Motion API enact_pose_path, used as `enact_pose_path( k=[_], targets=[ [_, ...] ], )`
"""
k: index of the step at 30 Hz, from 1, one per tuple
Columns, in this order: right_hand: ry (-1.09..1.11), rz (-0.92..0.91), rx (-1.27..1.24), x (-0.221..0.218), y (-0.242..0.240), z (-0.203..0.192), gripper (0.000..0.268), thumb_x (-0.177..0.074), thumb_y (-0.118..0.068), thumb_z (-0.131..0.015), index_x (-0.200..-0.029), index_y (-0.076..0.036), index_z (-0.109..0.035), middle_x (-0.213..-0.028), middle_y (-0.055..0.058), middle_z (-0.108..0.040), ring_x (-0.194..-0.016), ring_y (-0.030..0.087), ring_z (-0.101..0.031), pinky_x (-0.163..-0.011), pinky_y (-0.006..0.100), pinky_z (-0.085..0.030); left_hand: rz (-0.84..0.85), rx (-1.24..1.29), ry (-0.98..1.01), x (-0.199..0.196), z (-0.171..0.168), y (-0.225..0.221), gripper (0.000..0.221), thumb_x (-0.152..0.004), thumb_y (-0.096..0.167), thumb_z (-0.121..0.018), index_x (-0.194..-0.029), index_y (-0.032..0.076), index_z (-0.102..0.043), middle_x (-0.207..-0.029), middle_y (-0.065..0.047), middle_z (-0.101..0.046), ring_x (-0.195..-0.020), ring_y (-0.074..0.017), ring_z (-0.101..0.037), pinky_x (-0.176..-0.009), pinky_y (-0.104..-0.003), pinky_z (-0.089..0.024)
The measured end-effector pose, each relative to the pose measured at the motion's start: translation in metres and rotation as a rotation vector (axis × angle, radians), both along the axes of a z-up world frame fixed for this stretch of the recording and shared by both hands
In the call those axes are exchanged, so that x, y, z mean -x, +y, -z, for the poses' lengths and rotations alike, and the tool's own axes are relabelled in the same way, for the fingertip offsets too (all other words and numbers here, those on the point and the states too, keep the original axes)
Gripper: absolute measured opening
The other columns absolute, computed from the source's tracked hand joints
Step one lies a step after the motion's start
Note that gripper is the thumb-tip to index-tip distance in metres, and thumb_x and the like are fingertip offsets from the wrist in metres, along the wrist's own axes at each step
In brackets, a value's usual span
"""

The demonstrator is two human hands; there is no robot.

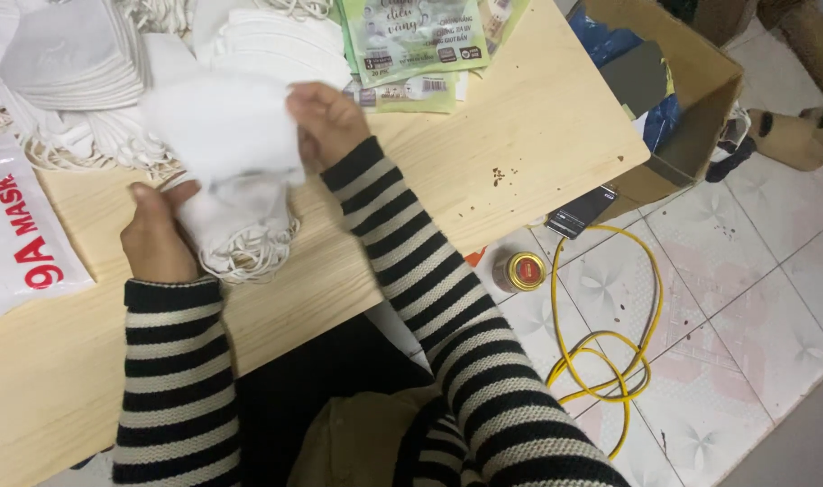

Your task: Sorting and inspecting individual face masks from a pile on a table

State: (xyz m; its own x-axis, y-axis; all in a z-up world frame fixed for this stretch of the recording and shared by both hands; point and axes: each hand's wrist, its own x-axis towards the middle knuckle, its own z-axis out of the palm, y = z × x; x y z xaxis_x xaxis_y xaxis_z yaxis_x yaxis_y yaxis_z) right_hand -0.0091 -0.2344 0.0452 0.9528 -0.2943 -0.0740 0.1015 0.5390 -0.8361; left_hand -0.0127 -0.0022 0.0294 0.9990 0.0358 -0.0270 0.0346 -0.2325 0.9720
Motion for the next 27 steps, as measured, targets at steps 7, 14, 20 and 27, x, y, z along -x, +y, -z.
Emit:
enact_pose_path(
  k=[7,14,20,27],
  targets=[
    [-0.021,-0.235,0.488,-0.009,0.019,0.028,0.009,-0.094,-0.016,-0.068,-0.098,-0.009,-0.072,-0.065,0.009,-0.071,-0.047,0.017,-0.069,-0.040,0.029,-0.063,-0.112,0.288,0.025,0.000,0.016,0.004,0.067,-0.106,0.055,-0.066,-0.061,0.024,-0.028,-0.060,0.009,-0.026,-0.059,-0.0070,-0.030,-0.056,-0.028,-0.025],
    [0.033,-0.121,1.195,0.000,0.026,0.015,0.059,-0.078,-0.061,-0.069,-0.115,-0.015,-0.069,-0.117,0.007,-0.072,-0.106,0.023,-0.067,-0.090,0.040,-0.053,-0.164,0.699,-0.256,-0.011,0.000,0.010,0.037,-0.098,0.031,-0.066,-0.119,0.000,-0.067,-0.119,-0.016,-0.075,-0.108,-0.0259,-0.074,-0.099,-0.040,-0.068],
    [0.158,-0.511,1.507,-0.020,0.034,0.048,0.107,-0.065,-0.077,-0.076,-0.149,-0.020,-0.046,-0.153,0.012,-0.051,-0.136,0.032,-0.051,-0.110,0.047,-0.040,-0.161,1.201,0.214,-0.005,-0.026,0.032,0.067,-0.079,0.036,-0.077,-0.141,0.012,-0.067,-0.135,-0.009,-0.077,-0.111,-0.0263,-0.076,-0.065,-0.037,-0.059],
    [0.027,-0.494,1.408,-0.030,0.038,0.069,0.077,-0.055,-0.062,-0.087,-0.117,-0.024,-0.061,-0.112,0.002,-0.075,-0.104,0.025,-0.070,-0.085,0.038,-0.052,-0.152,1.249,0.286,-0.005,-0.027,0.035,0.061,-0.082,0.033,-0.076,-0.140,0.015,-0.068,-0.135,-0.006,-0.076,-0.110,-0.0241,-0.074,-0.058,-0.034,-0.057]
  ],
)
